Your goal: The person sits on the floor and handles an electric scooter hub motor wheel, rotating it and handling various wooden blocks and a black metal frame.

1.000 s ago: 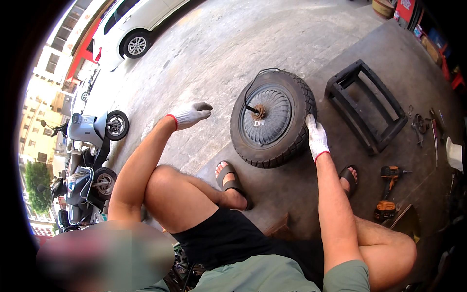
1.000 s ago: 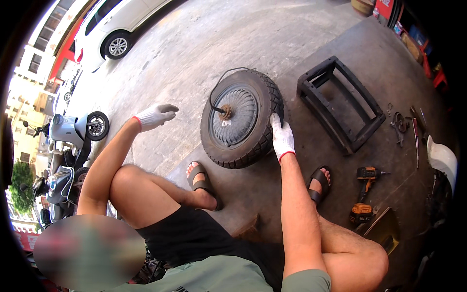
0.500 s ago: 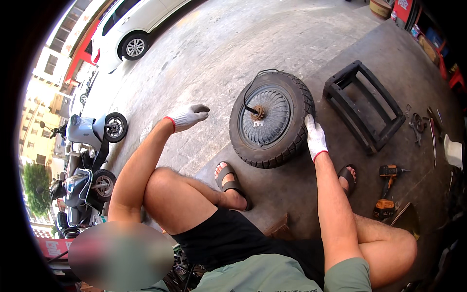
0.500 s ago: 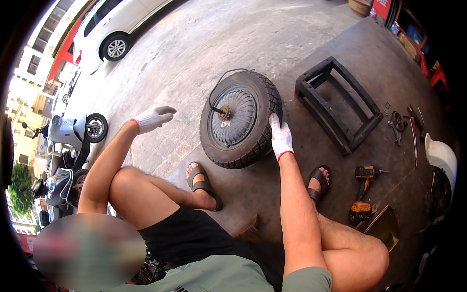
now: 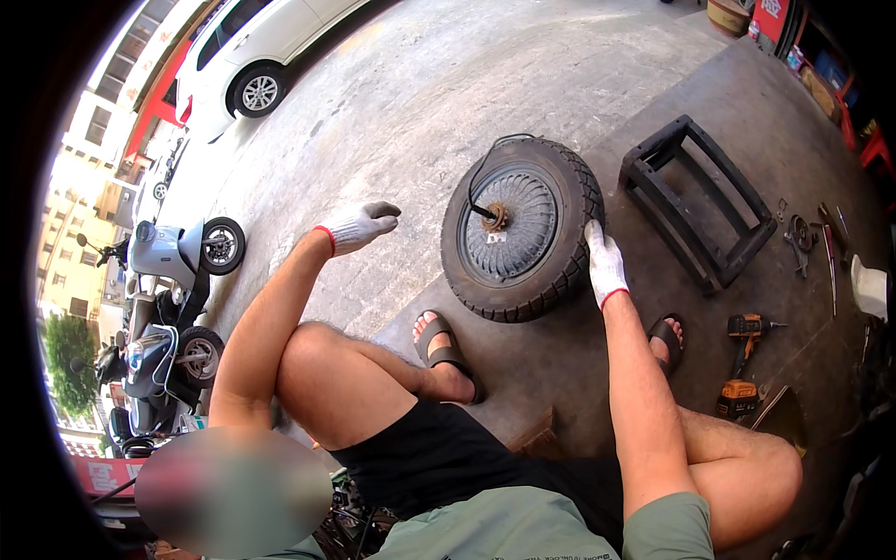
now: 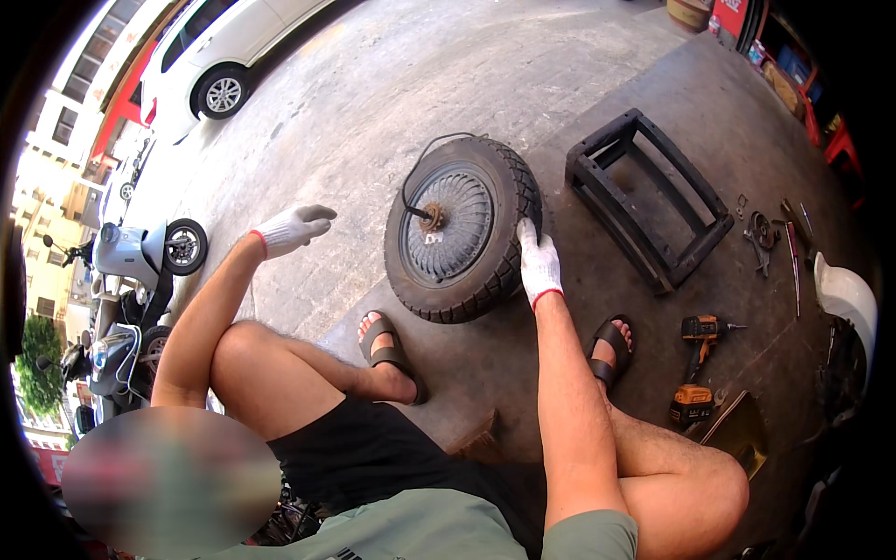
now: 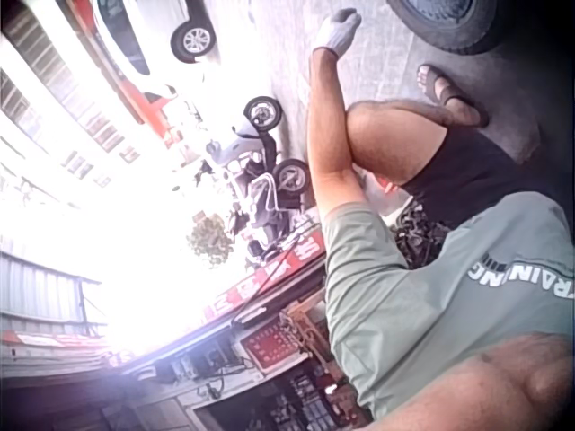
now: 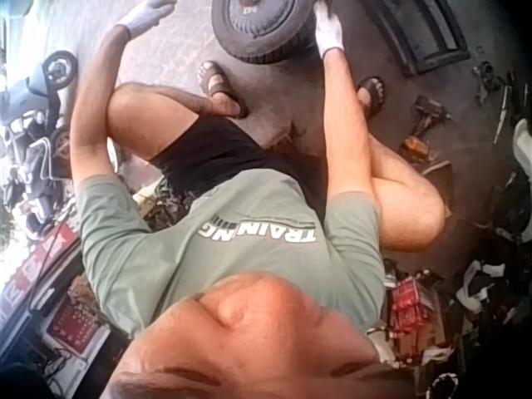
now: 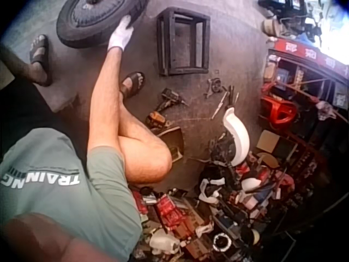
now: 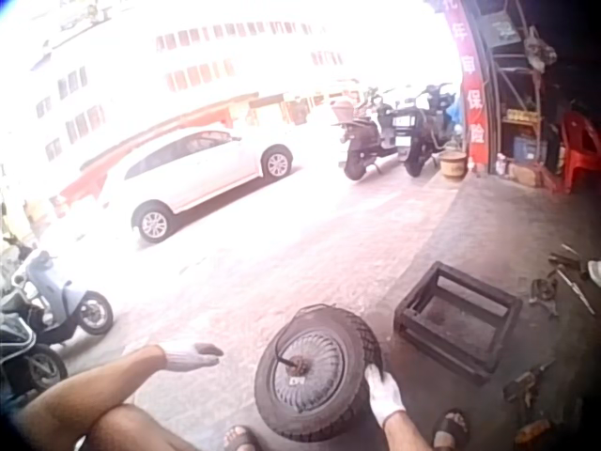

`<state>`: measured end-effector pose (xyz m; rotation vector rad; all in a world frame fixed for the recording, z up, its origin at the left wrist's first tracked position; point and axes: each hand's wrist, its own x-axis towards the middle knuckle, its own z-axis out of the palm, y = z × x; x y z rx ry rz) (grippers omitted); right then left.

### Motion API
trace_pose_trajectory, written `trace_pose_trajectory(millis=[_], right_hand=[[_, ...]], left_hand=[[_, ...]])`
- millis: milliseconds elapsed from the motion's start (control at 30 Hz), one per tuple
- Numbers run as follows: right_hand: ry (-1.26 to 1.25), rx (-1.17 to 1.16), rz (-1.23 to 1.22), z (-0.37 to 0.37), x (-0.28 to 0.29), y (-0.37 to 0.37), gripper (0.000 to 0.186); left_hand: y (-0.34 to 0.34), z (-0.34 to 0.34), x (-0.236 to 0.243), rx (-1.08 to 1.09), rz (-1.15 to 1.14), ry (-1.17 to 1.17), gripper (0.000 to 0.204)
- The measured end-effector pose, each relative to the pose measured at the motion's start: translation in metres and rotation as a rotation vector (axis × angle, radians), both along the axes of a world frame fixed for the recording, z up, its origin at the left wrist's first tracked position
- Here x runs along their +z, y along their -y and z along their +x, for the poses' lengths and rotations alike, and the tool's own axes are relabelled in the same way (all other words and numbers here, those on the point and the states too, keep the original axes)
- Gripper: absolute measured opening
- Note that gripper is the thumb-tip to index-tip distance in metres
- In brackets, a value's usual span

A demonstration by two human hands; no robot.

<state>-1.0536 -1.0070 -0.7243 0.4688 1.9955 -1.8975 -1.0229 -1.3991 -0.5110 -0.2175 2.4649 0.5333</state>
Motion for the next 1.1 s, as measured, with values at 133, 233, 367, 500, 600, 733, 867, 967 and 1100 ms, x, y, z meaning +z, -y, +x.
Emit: trace_pose_trajectory(millis=[133, 233, 367, 500, 600, 733, 867, 967, 1100], right_hand=[[-0.01, -0.012, 0.014, -0.001, -0.004, 0.002, 0.084], [-0.04, -0.049, 0.042, -0.002, -0.009, 0.001, 0.084], [-0.06, -0.061, 0.098, -0.003, -0.017, -0.005, 0.084], [-0.008, -0.003, 0.155, -0.003, -0.011, 0.003, 0.094], [0.005, 0.011, 0.188, -0.001, -0.001, -0.001, 0.095], [0.046, 0.042, 0.205, 0.0, 0.011, -0.006, 0.099], [0.07, 0.061, 0.212, 0.002, 0.021, -0.006, 0.099], [0.08, 0.048, 0.217, 0.005, 0.025, -0.009, 0.099], [0.118, 0.063, 0.192, 0.004, 0.031, -0.012, 0.099]], left_hand=[[0.004, 0.001, 0.001, 0.007, 0.019, -0.005, 0.05], [0.005, -0.003, -0.001, -0.005, 0.008, -0.005, 0.05], [-0.011, -0.007, 0.0, 0.001, 0.015, -0.002, 0.048], [-0.009, 0.001, 0.002, 0.069, 0.025, 0.002, 0.047], [-0.012, 0.002, 0.001, 0.081, 0.069, -0.002, 0.045], [-0.012, 0.0, -0.004, 0.131, 0.095, 0.023, 0.045], [-0.009, 0.001, -0.004, 0.163, 0.113, 0.026, 0.043], [-0.015, -0.001, -0.005, 0.155, 0.097, 0.036, 0.043], [-0.021, -0.002, -0.006, 0.153, 0.099, 0.034, 0.043]])
